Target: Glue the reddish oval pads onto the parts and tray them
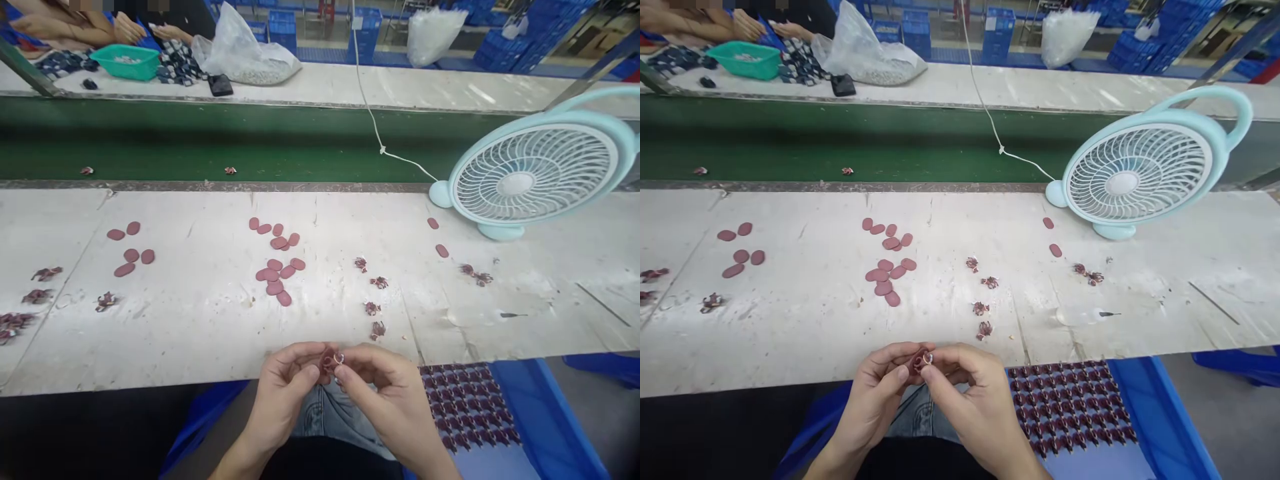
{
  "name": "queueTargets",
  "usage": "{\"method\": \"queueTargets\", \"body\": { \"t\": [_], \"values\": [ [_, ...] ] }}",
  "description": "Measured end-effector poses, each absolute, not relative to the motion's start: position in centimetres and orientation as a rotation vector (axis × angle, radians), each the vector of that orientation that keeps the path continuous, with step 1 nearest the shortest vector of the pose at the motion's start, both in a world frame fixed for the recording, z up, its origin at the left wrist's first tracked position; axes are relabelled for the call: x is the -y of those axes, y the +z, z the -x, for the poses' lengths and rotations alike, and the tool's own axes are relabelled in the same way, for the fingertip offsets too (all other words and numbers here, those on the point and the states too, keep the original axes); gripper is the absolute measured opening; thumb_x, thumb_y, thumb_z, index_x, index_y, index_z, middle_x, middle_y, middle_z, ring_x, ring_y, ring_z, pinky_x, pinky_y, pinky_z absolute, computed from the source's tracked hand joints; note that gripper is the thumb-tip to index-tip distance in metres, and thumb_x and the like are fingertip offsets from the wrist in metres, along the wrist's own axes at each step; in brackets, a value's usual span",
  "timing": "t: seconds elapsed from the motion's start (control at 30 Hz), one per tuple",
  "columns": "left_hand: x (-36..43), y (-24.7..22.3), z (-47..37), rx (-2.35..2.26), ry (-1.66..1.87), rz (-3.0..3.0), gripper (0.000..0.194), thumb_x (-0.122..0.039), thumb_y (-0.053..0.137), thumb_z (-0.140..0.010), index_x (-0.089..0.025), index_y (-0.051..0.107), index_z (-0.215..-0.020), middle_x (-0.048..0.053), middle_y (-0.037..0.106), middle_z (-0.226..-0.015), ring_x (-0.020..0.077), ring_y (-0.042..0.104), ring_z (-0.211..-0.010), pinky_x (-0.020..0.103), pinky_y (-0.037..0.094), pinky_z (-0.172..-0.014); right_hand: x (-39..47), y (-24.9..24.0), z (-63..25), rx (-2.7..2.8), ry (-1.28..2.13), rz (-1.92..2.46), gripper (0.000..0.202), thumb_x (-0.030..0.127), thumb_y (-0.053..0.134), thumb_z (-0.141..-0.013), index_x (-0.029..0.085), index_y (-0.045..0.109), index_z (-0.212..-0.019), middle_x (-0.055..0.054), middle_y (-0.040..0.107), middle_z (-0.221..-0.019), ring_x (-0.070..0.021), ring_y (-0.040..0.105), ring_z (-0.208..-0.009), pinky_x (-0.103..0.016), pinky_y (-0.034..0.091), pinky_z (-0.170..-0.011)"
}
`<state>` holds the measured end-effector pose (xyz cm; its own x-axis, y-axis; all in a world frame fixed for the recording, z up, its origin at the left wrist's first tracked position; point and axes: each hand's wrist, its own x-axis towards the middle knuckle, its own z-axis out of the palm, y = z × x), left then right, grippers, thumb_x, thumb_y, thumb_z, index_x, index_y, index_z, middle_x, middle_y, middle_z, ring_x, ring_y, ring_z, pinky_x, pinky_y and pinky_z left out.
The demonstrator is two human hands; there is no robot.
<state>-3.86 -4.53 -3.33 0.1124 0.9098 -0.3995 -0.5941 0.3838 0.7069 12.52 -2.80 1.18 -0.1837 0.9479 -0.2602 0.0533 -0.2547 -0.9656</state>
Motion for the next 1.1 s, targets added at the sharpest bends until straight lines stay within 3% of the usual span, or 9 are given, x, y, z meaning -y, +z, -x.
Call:
{"method": "queueTargets", "body": {
  "t": [0.3,0.43,0.57,0.8,1.1],
  "values": [
    [5.1,-3.1,3.0,-0.948,1.117,-0.436,0.016,-0.025,0.08,-0.082,-0.018,0.079,-0.097,0.009,0.08,-0.102,0.0189,0.073,-0.089,0.025,0.057,-0.075,2.7,1.7,-14.0,1.472,1.42,1.334,0.01,0.028,0.069,-0.091,0.025,0.077,-0.096,-0.004,0.077,-0.092,-0.0182,0.075,-0.079,-0.028,0.064,-0.072],
    [5.2,-2.9,2.6,-0.941,1.104,-0.44,0.008,-0.024,0.079,-0.082,-0.017,0.079,-0.086,0.009,0.08,-0.098,0.0167,0.071,-0.083,0.024,0.055,-0.074,2.9,1.6,-14.4,1.504,1.37,1.336,0.01,0.027,0.069,-0.091,0.027,0.076,-0.098,-0.002,0.077,-0.092,-0.0163,0.074,-0.077,-0.025,0.063,-0.068],
    [5.3,-2.8,2.3,-0.938,1.112,-0.454,0.013,-0.025,0.078,-0.083,-0.016,0.076,-0.074,0.01,0.08,-0.1,0.0234,0.073,-0.092,0.031,0.056,-0.079,3.3,1.5,-14.3,1.435,1.394,1.327,0.009,0.028,0.07,-0.091,0.025,0.075,-0.097,-0.004,0.077,-0.095,-0.0162,0.074,-0.078,-0.024,0.063,-0.069],
    [5.8,-2.9,1.9,-0.962,1.157,-0.507,0.011,-0.023,0.075,-0.086,-0.017,0.078,-0.078,0.01,0.08,-0.105,0.0289,0.071,-0.105,0.042,0.056,-0.096,3.9,0.8,-13.8,1.106,1.562,1.312,0.013,0.034,0.074,-0.088,0.022,0.075,-0.093,-0.005,0.078,-0.086,-0.0172,0.074,-0.075,-0.026,0.063,-0.069],
    [5.9,-2.7,1.9,-0.971,1.148,-0.587,0.009,-0.02,0.072,-0.087,-0.017,0.078,-0.081,0.011,0.078,-0.11,0.0287,0.071,-0.105,0.043,0.055,-0.097,3.6,1.5,-14.4,1.034,1.65,1.327,0.012,0.033,0.076,-0.086,0.022,0.077,-0.091,-0.004,0.077,-0.083,-0.0127,0.071,-0.068,-0.02,0.06,-0.063]
  ]
}}
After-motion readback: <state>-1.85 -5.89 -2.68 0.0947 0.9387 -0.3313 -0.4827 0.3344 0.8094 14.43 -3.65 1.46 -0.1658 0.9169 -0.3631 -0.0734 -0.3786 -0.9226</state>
